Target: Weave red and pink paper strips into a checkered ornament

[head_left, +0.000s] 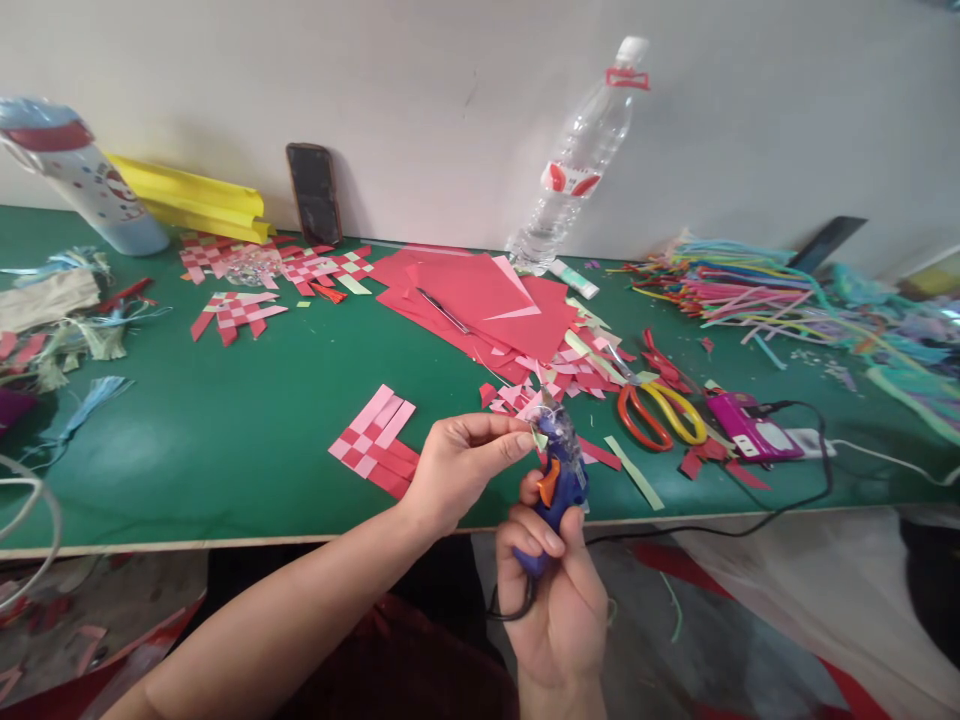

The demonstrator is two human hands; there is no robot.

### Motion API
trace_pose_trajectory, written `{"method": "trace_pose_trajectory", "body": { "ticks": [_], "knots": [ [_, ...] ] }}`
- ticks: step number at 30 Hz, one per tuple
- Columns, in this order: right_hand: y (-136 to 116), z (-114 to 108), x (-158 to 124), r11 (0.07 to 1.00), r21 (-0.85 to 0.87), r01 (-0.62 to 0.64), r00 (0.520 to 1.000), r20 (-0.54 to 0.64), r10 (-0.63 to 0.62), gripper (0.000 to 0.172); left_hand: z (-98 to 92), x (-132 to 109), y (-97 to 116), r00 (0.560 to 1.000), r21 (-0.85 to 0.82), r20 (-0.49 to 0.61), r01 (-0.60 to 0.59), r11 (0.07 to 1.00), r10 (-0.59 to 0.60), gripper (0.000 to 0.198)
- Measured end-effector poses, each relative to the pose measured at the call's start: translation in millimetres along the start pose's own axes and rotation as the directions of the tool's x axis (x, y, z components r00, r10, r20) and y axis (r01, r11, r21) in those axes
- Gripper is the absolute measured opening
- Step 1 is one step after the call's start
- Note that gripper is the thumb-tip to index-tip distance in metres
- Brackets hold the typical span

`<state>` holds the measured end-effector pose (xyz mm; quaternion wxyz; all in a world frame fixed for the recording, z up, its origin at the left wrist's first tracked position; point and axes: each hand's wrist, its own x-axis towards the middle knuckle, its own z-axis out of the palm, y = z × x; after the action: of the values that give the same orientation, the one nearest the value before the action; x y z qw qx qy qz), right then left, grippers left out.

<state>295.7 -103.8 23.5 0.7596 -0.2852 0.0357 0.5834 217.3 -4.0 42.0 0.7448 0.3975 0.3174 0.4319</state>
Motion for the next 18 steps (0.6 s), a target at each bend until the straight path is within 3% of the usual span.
{"method": "trace_pose_trajectory", "body": {
  "ticks": [4, 12, 18],
  "knots": [
    [4.0, 2.0, 0.7, 0.995, -0.086, 0.050, 0.996, -0.063, -0.056, 0.032, -0.2, -0.4, -1.5, 1.000, 0.062, -0.022, -0.009, 0.998, 0.011, 0.022],
    [13.3, 5.5, -5.0, 0.933, -0.285, 0.222, 0.973, -0.001, -0.232, 0.024, 0.7, -0.8, -1.1, 0.998, 0.005, -0.023, 0.067, 0.998, -0.066, 0.021],
    [13.6, 2.8, -4.6, 0.930, -0.301, 0.209, 0.978, 0.044, -0.205, 0.026, -0.8, 0.0, -1.2, 0.995, -0.090, 0.046, 0.096, 0.991, -0.093, 0.021]
  ]
}}
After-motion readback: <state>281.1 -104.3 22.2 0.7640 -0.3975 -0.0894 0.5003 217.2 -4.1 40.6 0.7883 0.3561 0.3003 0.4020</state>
